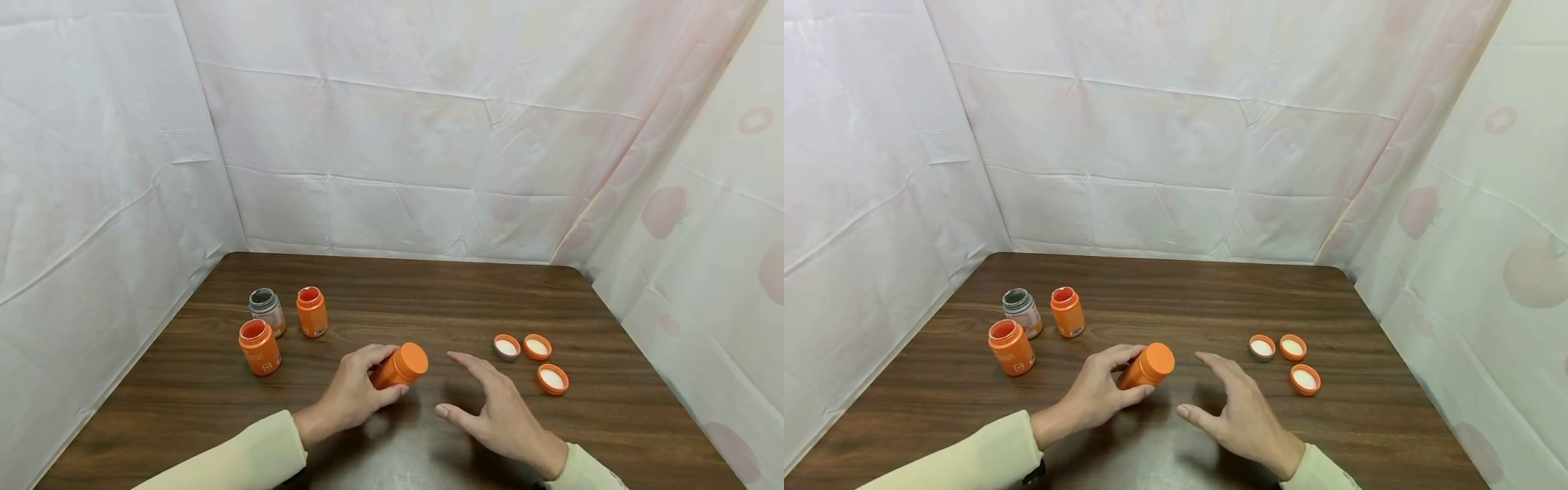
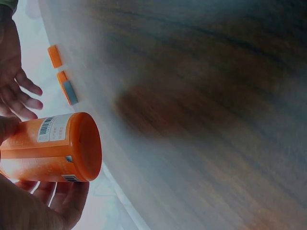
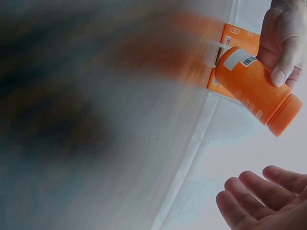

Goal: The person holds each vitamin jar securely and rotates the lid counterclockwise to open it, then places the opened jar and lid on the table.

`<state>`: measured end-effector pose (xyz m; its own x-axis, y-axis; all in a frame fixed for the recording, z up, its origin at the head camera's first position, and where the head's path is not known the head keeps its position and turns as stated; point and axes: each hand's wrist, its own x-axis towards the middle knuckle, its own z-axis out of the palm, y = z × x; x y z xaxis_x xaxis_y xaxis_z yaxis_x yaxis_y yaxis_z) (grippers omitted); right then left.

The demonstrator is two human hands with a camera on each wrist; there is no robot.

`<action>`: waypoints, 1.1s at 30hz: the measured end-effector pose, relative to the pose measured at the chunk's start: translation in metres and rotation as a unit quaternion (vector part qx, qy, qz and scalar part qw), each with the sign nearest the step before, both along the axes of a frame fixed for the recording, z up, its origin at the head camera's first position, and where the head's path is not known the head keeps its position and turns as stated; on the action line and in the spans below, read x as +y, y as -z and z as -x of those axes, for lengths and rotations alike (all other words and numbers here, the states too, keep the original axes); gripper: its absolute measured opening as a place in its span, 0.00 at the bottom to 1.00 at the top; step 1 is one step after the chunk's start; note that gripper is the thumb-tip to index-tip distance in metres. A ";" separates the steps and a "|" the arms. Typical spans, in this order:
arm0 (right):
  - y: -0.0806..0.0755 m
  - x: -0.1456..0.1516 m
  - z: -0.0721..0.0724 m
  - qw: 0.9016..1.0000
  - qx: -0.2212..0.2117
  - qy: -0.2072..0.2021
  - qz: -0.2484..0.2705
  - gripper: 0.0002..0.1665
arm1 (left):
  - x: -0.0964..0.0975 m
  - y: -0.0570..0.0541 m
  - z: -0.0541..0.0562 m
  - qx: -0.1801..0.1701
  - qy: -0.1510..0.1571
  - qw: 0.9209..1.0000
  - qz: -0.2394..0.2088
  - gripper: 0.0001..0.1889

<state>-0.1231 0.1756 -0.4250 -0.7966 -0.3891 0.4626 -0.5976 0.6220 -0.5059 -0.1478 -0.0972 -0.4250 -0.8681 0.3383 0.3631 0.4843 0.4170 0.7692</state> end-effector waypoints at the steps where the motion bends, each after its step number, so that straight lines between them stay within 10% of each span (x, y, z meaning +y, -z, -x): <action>1: 0.000 -0.001 0.000 1.000 0.002 -0.003 0.008 0.45 | 0.000 0.000 -0.001 -0.002 0.001 1.000 0.002 0.29; 33: 0.001 -0.027 0.005 0.996 0.021 -0.053 0.069 0.34 | 0.013 0.003 -0.018 -0.001 0.054 0.998 0.025 0.26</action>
